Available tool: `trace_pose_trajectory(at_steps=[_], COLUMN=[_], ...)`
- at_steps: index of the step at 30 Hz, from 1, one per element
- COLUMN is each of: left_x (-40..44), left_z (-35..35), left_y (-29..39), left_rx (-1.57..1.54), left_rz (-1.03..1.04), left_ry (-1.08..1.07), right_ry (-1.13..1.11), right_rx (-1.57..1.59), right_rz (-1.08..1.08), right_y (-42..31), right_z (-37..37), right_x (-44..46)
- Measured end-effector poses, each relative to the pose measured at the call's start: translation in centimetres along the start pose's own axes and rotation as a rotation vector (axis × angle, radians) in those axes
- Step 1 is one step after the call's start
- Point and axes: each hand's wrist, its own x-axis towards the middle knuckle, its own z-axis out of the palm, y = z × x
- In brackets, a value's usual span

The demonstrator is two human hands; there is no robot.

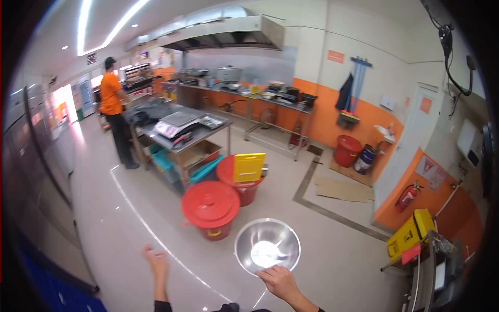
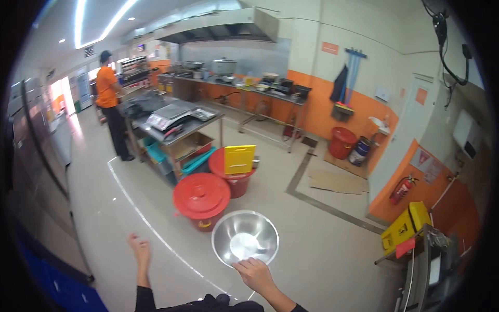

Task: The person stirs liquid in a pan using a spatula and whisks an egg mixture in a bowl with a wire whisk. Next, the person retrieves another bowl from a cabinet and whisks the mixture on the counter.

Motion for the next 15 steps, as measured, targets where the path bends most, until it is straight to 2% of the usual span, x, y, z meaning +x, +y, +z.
trace_pose_trajectory(at_steps=[1, 2, 3, 4, 5, 7, 9, 10, 12, 15], left_x=[0.2, 0.1, -0.8, -1.9, -2.5, -2.6, -1.3, -0.8, 0.7, 4.8], left_z=[7.7, 15.5, 23.9, 28.9, 33.2, 42.2, 49.4, 53.1, 59.0, 64.4], left_y=[1.6, 3.1, 3.4, 7.4, 11.0, 14.1, 15.5, 16.4, 14.8, 12.5], left_rx=[-0.115, -0.178, -0.294, -0.165, -0.198, -0.214, -0.154, -0.129, -0.041, 0.179], left_rz=[-0.005, 0.135, 0.284, 0.481, 0.511, 0.725, 0.596, 0.524, 0.486, 0.380], left_ry=[-0.235, -0.479, -0.629, -0.824, -1.108, -1.439, -1.504, -1.523, -1.409, -1.332], right_ry=[-0.030, -0.040, -0.046, -0.037, -0.025, 0.315, 0.266, 0.452, 0.841, 1.013], right_rx=[0.023, 0.116, 0.213, 0.210, 0.208, -0.084, 0.102, 0.083, 0.092, 0.512], right_rz=[0.089, 0.255, 0.414, 0.631, 0.842, 0.961, 1.436, 1.438, 1.413, 1.324], right_y=[3.3, 6.8, 10.5, 13.0, 16.1, 26.0, 33.0, 37.5, 47.7, 63.2], right_z=[-0.1, -0.1, -0.2, -1.1, -1.8, 4.3, 3.6, 3.9, 5.9, 5.8], right_x=[0.3, -0.1, -0.4, -0.2, 0.1, -5.2, -5.0, -5.8, -5.5, 3.0])
